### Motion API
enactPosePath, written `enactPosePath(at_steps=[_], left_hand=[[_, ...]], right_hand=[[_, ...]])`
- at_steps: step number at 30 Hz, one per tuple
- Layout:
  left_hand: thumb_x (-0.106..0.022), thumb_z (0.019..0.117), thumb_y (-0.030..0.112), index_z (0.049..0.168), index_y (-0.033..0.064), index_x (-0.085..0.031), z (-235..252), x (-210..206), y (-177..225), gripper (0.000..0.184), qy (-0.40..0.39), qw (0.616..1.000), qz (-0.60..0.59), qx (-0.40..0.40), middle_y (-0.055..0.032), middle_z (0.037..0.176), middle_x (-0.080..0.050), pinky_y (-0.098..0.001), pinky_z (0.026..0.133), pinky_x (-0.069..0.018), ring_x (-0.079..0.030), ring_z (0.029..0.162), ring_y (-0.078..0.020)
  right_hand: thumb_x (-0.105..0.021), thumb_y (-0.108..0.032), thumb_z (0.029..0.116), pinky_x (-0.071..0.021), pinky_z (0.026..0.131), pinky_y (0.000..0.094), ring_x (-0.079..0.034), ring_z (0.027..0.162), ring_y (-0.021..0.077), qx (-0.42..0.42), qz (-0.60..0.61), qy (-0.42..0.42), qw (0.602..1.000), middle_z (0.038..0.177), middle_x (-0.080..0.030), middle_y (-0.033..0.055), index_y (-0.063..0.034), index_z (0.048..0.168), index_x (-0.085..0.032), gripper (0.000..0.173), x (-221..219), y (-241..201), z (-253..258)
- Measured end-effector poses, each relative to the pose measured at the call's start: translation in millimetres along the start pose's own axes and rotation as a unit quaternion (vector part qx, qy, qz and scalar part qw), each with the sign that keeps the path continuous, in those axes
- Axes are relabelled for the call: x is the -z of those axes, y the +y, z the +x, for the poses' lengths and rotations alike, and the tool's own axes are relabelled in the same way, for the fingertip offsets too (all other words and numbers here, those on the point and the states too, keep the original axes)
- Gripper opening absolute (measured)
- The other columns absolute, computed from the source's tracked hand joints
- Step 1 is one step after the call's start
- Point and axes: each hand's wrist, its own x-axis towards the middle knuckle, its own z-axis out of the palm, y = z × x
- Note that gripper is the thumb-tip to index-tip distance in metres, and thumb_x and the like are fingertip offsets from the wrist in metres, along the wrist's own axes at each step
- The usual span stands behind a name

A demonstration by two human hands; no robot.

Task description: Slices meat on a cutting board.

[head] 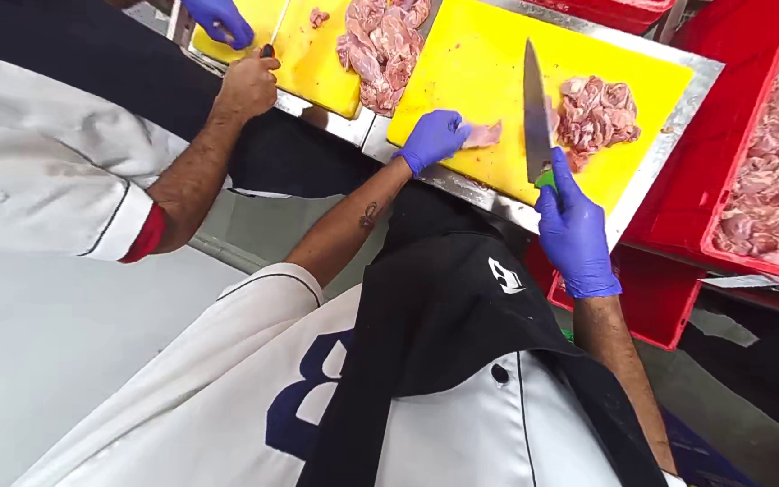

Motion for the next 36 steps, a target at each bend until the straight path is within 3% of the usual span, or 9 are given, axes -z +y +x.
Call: enactPosePath(at_steps=[3, 5, 7, 9, 12, 16, 24, 27, 36], left_hand=[[-0.059, 0.0975, 0.046, 0.089, 0.0069, -0.071, -8.6, -7.1, -18.7, 0.041, 0.016, 0.987, 0.155, 0.036, -0.0128, 0.084, -0.070, -0.0581, 0.076, -0.0553, -0.069, 0.085, -0.0324], [-0.063, 0.0953, 0.048, 0.095, 0.0100, -0.072, -9.6, -1.7, -19.8, 0.039, 0.017, 0.986, 0.158, 0.046, -0.0109, 0.088, -0.071, -0.0584, 0.078, -0.0553, -0.070, 0.088, -0.0315], [-0.070, 0.0918, 0.039, 0.108, 0.0115, -0.072, -9.8, -0.9, -24.5, 0.032, 0.055, 0.989, 0.134, -0.020, -0.0075, 0.097, -0.073, -0.0536, 0.082, -0.0580, -0.071, 0.091, -0.0268], [-0.073, 0.0890, 0.025, 0.113, 0.0077, -0.071, -7.3, -6.0, -35.3, 0.030, 0.085, 0.977, 0.092, -0.173, -0.0096, 0.115, -0.071, -0.0432, 0.093, -0.0579, -0.069, 0.105, -0.0227], [-0.070, 0.0905, 0.025, 0.106, 0.0072, -0.075, -1.1, -13.2, -38.5, 0.024, 0.067, 0.955, 0.105, -0.269, -0.0100, 0.116, -0.072, -0.0403, 0.101, -0.0544, -0.067, 0.114, -0.0233], [-0.068, 0.0916, 0.028, 0.100, 0.0076, -0.075, -1.4, -17.6, -37.7, 0.023, 0.076, 0.953, 0.142, -0.258, -0.0101, 0.110, -0.073, -0.0407, 0.096, -0.0555, -0.069, 0.110, -0.0249], [-0.070, 0.0887, 0.027, 0.103, 0.0042, -0.072, 5.0, -12.8, -30.5, 0.027, 0.083, 0.963, 0.171, -0.189, -0.0132, 0.113, -0.069, -0.0429, 0.095, -0.0558, -0.067, 0.109, -0.0277], [-0.063, 0.0887, 0.017, 0.121, 0.0046, -0.067, 29.8, 3.7, -22.7, 0.035, 0.116, 0.981, 0.130, -0.088, -0.0121, 0.110, -0.073, -0.0468, 0.094, -0.0573, -0.071, 0.104, -0.0263], [-0.063, 0.0940, 0.020, 0.104, 0.0050, -0.075, 18.2, -40.1, -7.4, 0.022, 0.076, 0.957, 0.138, -0.243, -0.0132, 0.110, -0.072, -0.0417, 0.099, -0.0526, -0.067, 0.110, -0.0304]], right_hand=[[-0.040, -0.031, 0.1103, -0.0512, 0.048, 0.0329, -0.056, 0.054, 0.0129, -0.064, 0.150, -0.155, 0.974, 0.086, -0.066, 0.0020, -0.0284, 0.160, -0.038, 0.050, -25.7, 16.8, 3.4], [-0.041, -0.028, 0.1109, -0.0468, 0.042, 0.0285, -0.052, 0.050, 0.0115, -0.115, 0.236, -0.156, 0.952, 0.083, -0.064, 0.0013, -0.0255, 0.161, -0.036, 0.050, -35.7, 34.9, 0.6], [-0.039, -0.029, 0.1107, -0.0508, 0.048, 0.0324, -0.056, 0.054, 0.0133, -0.098, 0.127, -0.088, 0.983, 0.084, -0.065, 0.0029, -0.0235, 0.161, -0.036, 0.050, -32.8, 29.7, -2.2], [-0.036, -0.026, 0.1094, -0.0552, 0.067, 0.0498, -0.067, 0.072, 0.0271, -0.038, -0.049, -0.064, 0.996, 0.088, -0.070, 0.0132, -0.0210, 0.162, -0.034, 0.053, -23.7, 5.9, -11.6], [-0.033, -0.023, 0.1076, -0.0540, 0.062, 0.0584, -0.069, 0.073, 0.0388, 0.030, -0.195, -0.124, 0.972, 0.084, -0.069, 0.0171, -0.0192, 0.161, -0.034, 0.054, -10.7, -28.1, -33.0], [-0.034, -0.022, 0.1069, -0.0533, 0.060, 0.0579, -0.069, 0.074, 0.0408, -0.009, -0.249, -0.186, 0.950, 0.089, -0.068, 0.0191, -0.0233, 0.163, -0.029, 0.056, -13.3, -43.1, -32.7], [-0.039, -0.019, 0.1086, -0.0529, 0.053, 0.0584, -0.067, 0.066, 0.0402, 0.052, -0.138, -0.100, 0.984, 0.081, -0.068, 0.0192, -0.0238, 0.163, -0.028, 0.056, -65.4, -46.3, 64.1], [-0.039, -0.023, 0.1098, -0.0536, 0.063, 0.0585, -0.067, 0.070, 0.0365, 0.013, -0.091, -0.086, 0.992, 0.084, -0.069, 0.0176, -0.0259, 0.163, -0.029, 0.054, -35.3, -37.7, 45.4], [-0.033, -0.025, 0.1098, -0.0542, 0.064, 0.0592, -0.069, 0.077, 0.0413, -0.025, -0.222, -0.125, 0.967, 0.088, -0.069, 0.0190, -0.0291, 0.163, -0.029, 0.053, -21.4, -19.1, -6.1]])
